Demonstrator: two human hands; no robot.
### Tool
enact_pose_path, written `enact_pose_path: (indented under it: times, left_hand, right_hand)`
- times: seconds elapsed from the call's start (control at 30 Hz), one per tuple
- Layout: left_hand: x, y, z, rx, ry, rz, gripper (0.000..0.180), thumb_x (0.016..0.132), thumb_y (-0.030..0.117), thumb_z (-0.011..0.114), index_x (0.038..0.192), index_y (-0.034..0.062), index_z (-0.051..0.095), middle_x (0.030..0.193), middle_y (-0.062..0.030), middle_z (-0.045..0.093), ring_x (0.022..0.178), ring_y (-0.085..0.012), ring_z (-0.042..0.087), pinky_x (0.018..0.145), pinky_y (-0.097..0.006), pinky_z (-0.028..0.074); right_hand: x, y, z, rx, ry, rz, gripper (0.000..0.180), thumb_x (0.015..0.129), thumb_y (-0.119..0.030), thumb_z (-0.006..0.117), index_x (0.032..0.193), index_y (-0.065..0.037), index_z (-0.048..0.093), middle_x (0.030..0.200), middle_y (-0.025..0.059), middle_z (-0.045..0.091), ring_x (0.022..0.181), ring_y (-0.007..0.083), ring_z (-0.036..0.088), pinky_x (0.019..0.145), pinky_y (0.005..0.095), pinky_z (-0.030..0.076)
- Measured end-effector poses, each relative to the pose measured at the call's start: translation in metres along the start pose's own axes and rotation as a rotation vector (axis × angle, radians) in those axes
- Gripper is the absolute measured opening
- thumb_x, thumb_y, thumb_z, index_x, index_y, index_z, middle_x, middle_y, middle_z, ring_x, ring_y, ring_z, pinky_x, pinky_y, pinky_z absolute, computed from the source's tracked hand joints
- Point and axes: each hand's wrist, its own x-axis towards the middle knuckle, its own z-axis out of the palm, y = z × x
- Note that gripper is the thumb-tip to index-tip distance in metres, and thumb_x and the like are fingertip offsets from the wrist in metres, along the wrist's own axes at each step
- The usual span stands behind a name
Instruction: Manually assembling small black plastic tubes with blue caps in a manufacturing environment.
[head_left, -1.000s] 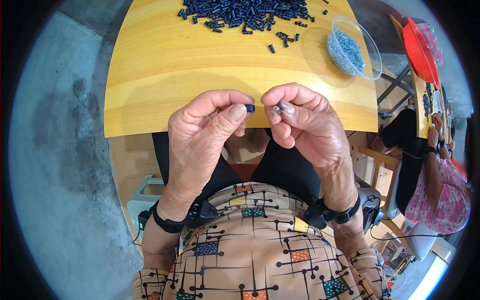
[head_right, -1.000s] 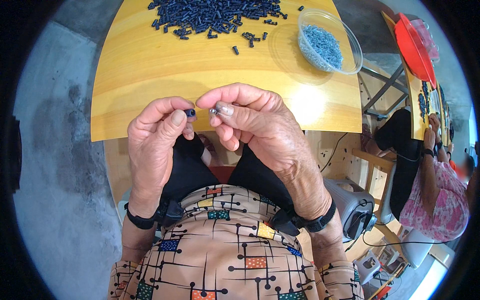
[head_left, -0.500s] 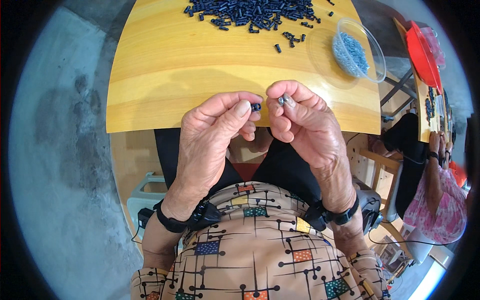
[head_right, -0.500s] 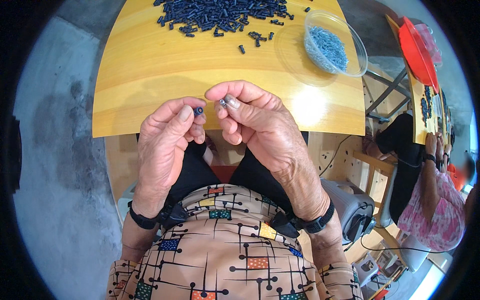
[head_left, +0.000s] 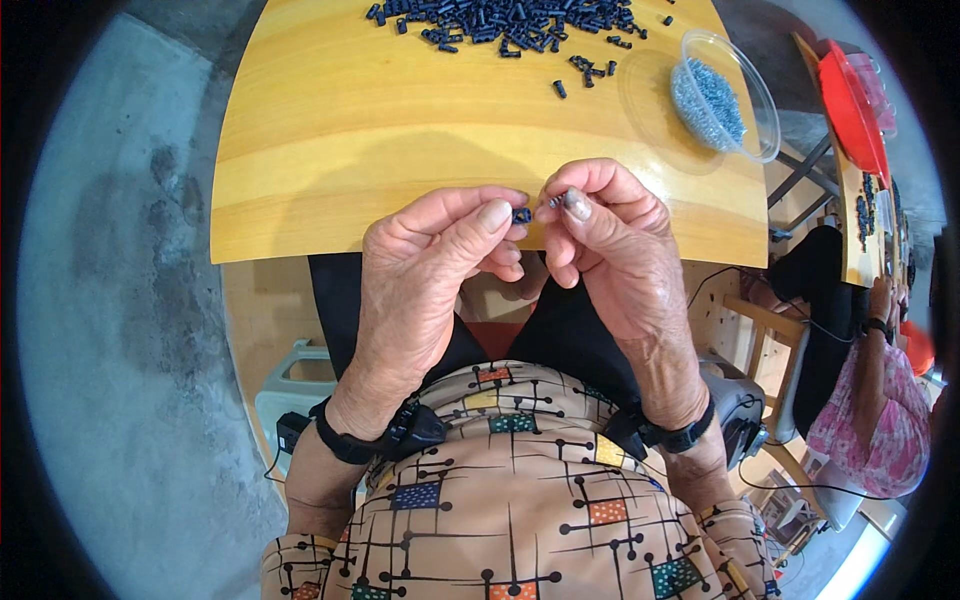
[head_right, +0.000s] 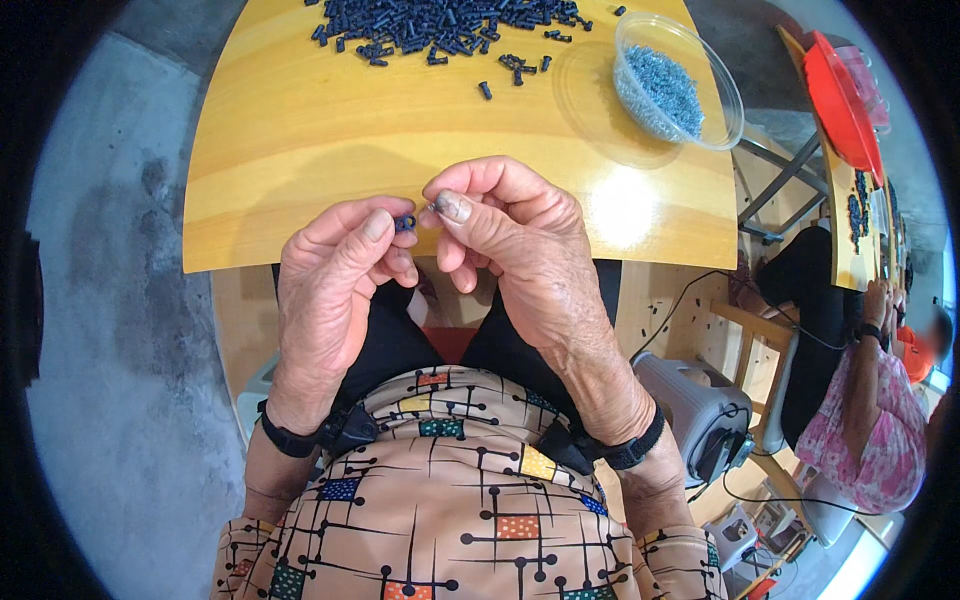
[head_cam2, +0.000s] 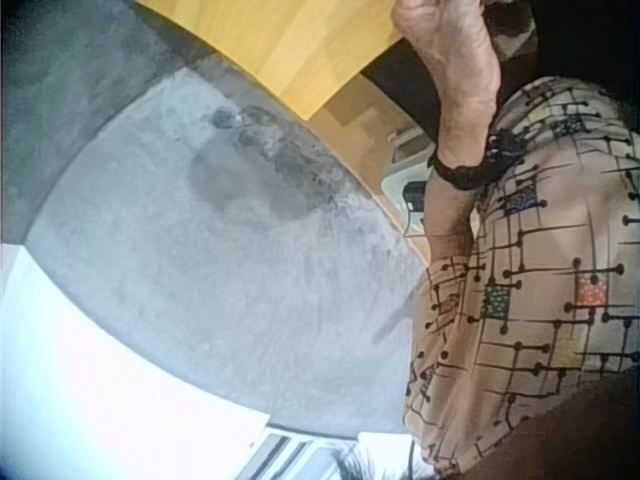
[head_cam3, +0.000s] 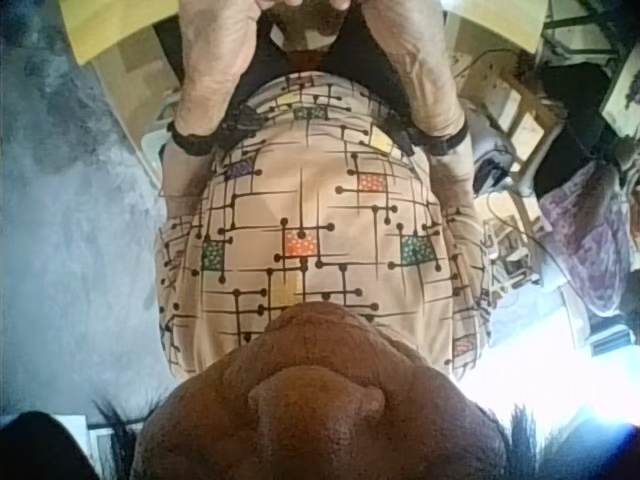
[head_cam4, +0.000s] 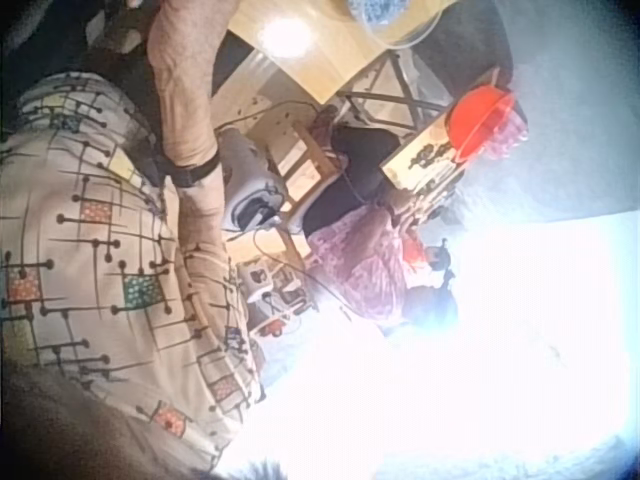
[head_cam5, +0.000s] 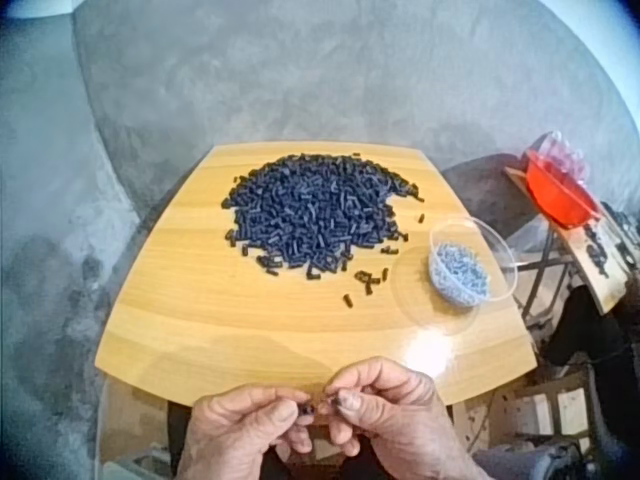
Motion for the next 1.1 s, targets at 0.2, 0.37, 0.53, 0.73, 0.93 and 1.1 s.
enact_pose_path:
  times: [0.2,0.37,0.53,0.73,0.93,1.1]
  left_hand:
    - [-0.001,-0.001,0.001,0.025,0.038,0.026,0.02,0.085,0.01,0.065,0.099,-0.004,0.065,0.082,-0.0117,0.066,0.065,-0.0121,0.061,0.062,-0.022,0.051]
    - [-0.002,-0.002,0.0,0.018,0.04,0.025,0.02,0.084,0.009,0.066,0.098,-0.0041,0.065,0.082,-0.0119,0.066,0.064,-0.0129,0.062,0.062,-0.023,0.053]
    - [-0.002,-0.005,0.0,-0.037,0.04,0.021,0.021,0.084,0.011,0.067,0.098,-0.0045,0.064,0.08,-0.013,0.066,0.064,-0.0135,0.063,0.061,-0.024,0.054]
    - [-0.002,-0.006,-0.003,-0.027,0.052,0.024,0.021,0.083,0.011,0.067,0.098,-0.0047,0.064,0.08,-0.0132,0.066,0.063,-0.0138,0.063,0.061,-0.025,0.054]
    - [-0.004,-0.005,-0.003,-0.031,0.052,0.02,0.02,0.083,0.01,0.067,0.097,-0.0044,0.064,0.079,-0.0127,0.066,0.063,-0.0136,0.063,0.061,-0.026,0.055]
    - [-0.004,-0.005,-0.003,-0.037,0.05,0.02,0.019,0.083,0.01,0.067,0.096,-0.0044,0.064,0.08,-0.0126,0.067,0.063,-0.0133,0.063,0.061,-0.026,0.055]
  right_hand:
    - [-0.001,0.009,-0.004,0.044,0.018,0.008,0.015,0.082,-0.011,0.068,0.093,-0.001,0.065,0.067,0.001,0.058,0.054,0.0073,0.049,0.047,0.0183,0.038]
    - [-0.002,0.012,0.0,0.029,0.014,-0.028,0.014,0.08,-0.009,0.069,0.091,-0.001,0.066,0.067,0.0015,0.059,0.054,0.0081,0.048,0.049,0.019,0.038]
    - [-0.003,0.013,0.001,0.038,0.036,-0.043,0.013,0.08,-0.008,0.069,0.09,0.0,0.066,0.07,0.0027,0.061,0.055,0.0076,0.049,0.05,0.0188,0.04]
    - [-0.002,0.016,0.0,0.004,0.016,-0.073,0.013,0.079,-0.007,0.07,0.089,0.0,0.067,0.072,0.0031,0.063,0.057,0.007,0.05,0.05,0.0186,0.041]
    - [-0.001,0.017,0.003,-0.025,0.05,-0.096,0.011,0.08,-0.006,0.069,0.088,0.0,0.067,0.071,0.0025,0.063,0.057,0.0058,0.05,0.05,0.0186,0.041]
    - [-0.001,0.018,0.006,-0.042,0.066,-0.117,0.01,0.08,-0.006,0.068,0.088,0.0,0.066,0.072,0.0024,0.063,0.058,0.0057,0.051,0.05,0.0186,0.042]
